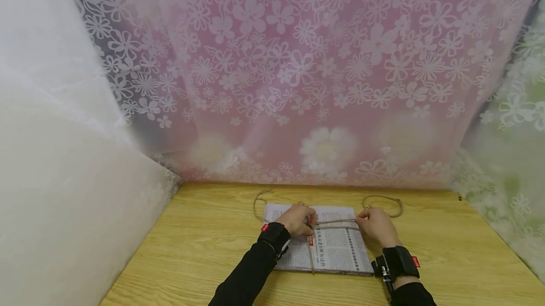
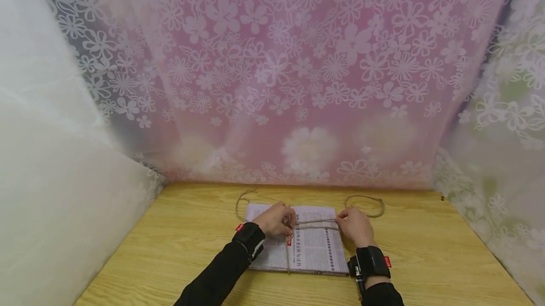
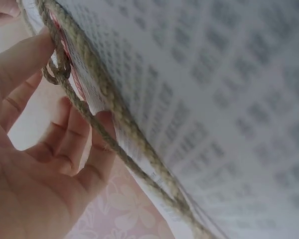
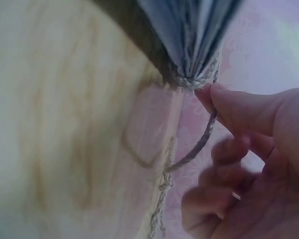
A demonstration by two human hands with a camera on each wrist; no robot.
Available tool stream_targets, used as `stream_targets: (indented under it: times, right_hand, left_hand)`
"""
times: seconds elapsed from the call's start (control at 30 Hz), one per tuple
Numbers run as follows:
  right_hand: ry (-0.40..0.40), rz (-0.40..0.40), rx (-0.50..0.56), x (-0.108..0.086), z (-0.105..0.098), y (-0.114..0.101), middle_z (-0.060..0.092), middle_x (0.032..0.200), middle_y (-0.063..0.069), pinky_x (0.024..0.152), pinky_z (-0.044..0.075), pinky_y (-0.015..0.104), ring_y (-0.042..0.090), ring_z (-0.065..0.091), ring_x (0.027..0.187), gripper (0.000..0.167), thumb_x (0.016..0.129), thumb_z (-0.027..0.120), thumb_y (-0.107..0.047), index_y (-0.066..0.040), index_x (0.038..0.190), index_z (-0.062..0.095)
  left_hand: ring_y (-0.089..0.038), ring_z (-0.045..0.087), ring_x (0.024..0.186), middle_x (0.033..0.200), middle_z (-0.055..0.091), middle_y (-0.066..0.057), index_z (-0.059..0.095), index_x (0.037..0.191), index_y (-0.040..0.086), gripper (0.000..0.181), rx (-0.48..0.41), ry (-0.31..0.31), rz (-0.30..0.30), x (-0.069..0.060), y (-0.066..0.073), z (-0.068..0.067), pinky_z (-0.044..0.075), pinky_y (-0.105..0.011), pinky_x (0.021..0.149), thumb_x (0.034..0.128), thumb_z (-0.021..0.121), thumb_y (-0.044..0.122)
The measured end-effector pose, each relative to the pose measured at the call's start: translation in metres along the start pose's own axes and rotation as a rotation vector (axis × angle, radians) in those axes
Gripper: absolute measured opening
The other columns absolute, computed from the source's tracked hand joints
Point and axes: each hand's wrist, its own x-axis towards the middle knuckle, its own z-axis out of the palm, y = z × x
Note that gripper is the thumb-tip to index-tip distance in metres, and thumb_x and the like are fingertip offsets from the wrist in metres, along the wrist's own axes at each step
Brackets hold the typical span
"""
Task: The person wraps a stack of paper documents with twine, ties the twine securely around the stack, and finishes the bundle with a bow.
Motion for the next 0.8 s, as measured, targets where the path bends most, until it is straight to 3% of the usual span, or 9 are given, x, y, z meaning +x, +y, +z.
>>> stream_targets:
  times: [0.17,0.27,0.47,0.63,0.73,0.8]
  right_hand:
    - [-0.003,0.017,0.005,0.001,0.001,-0.001,0.070,0.095,0.017,0.064,0.047,0.037,0.027,0.063,0.081,0.019,0.093,0.064,-0.015,0.000,0.099,0.074]
    - [-0.009,0.002,0.003,0.001,0.000,-0.004,0.069,0.091,0.014,0.063,0.046,0.034,0.023,0.061,0.078,0.017,0.094,0.063,-0.013,0.000,0.100,0.072]
    - [-0.034,-0.081,0.054,0.000,-0.007,-0.022,0.065,0.090,0.012,0.059,0.044,0.033,0.020,0.059,0.074,0.030,0.094,0.064,-0.011,0.002,0.121,0.059]
    - [-0.171,-0.138,0.108,-0.002,-0.009,-0.036,0.066,0.094,0.012,0.061,0.046,0.033,0.018,0.061,0.076,0.052,0.095,0.061,-0.004,0.003,0.141,0.039]
    - [-0.249,-0.213,0.087,-0.004,-0.006,-0.037,0.066,0.098,0.011,0.068,0.049,0.036,0.021,0.063,0.084,0.039,0.096,0.060,-0.003,-0.002,0.133,0.052]
    - [-0.313,-0.307,0.086,-0.003,-0.002,-0.038,0.067,0.102,0.011,0.073,0.051,0.037,0.023,0.064,0.089,0.027,0.096,0.060,-0.004,-0.006,0.122,0.061]
  left_hand:
    - [-0.004,0.060,0.074,0.084,0.070,0.004,0.076,0.090,0.013,0.009,-0.064,-0.010,-0.001,0.000,0.000,-0.002,0.048,-0.020,0.067,0.0828,0.078,0.008]
    - [-0.004,0.058,0.071,0.082,0.070,0.005,0.078,0.088,0.013,0.007,-0.091,-0.013,-0.019,0.000,0.000,-0.004,0.047,-0.020,0.064,0.0825,0.079,0.009]
    - [-0.004,0.060,0.073,0.088,0.070,0.004,0.080,0.088,0.012,0.009,-0.101,0.010,-0.023,0.001,-0.003,-0.006,0.048,-0.019,0.063,0.0798,0.080,0.009]
    - [-0.005,0.064,0.082,0.095,0.072,0.003,0.080,0.098,0.012,0.019,-0.115,-0.011,-0.036,0.002,-0.005,-0.007,0.051,-0.017,0.067,0.0795,0.080,0.008]
    - [-0.006,0.065,0.084,0.096,0.073,0.003,0.079,0.101,0.012,0.022,-0.130,-0.037,-0.056,0.002,-0.004,-0.009,0.051,-0.017,0.068,0.0803,0.079,0.006]
    - [-0.005,0.065,0.083,0.097,0.073,0.002,0.079,0.101,0.011,0.022,-0.141,-0.053,-0.068,0.003,-0.004,-0.010,0.051,-0.018,0.068,0.0806,0.079,0.005]
